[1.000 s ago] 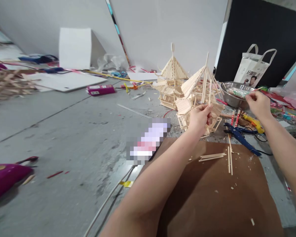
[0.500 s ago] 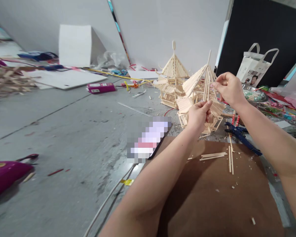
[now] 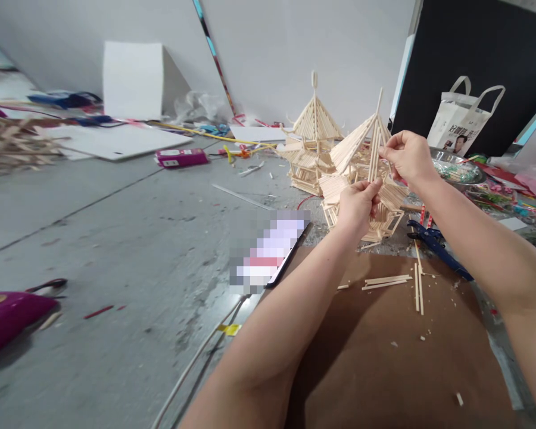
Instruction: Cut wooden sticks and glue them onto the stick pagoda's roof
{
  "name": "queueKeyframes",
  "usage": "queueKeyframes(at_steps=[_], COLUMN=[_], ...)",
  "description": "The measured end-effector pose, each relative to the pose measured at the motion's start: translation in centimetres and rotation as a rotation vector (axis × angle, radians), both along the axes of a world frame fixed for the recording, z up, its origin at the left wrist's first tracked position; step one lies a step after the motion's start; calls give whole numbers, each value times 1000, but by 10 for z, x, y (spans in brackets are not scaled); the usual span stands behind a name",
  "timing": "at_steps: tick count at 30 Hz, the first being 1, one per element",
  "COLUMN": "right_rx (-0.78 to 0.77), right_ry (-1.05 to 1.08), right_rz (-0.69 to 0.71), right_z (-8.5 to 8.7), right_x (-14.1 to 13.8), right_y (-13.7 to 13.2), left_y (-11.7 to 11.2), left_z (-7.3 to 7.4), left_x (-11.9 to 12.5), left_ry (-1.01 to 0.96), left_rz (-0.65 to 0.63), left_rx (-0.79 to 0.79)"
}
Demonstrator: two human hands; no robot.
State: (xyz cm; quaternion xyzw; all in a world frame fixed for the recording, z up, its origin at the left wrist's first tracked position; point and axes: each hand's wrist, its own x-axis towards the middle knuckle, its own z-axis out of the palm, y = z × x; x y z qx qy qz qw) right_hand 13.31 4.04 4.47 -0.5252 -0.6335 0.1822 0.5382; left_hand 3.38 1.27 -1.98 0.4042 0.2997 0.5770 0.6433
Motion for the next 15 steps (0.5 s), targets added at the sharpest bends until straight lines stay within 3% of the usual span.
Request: queueKeyframes(at_steps=[15], right_rx=[-28], right_ry=[49], right_rz=[-28], right_z=[2], right_x=[-4], right_y=[1], left_y=[8], left_z=[-6], left_x=[0], left_ry=[285], left_rz=[241], left_rx=[190])
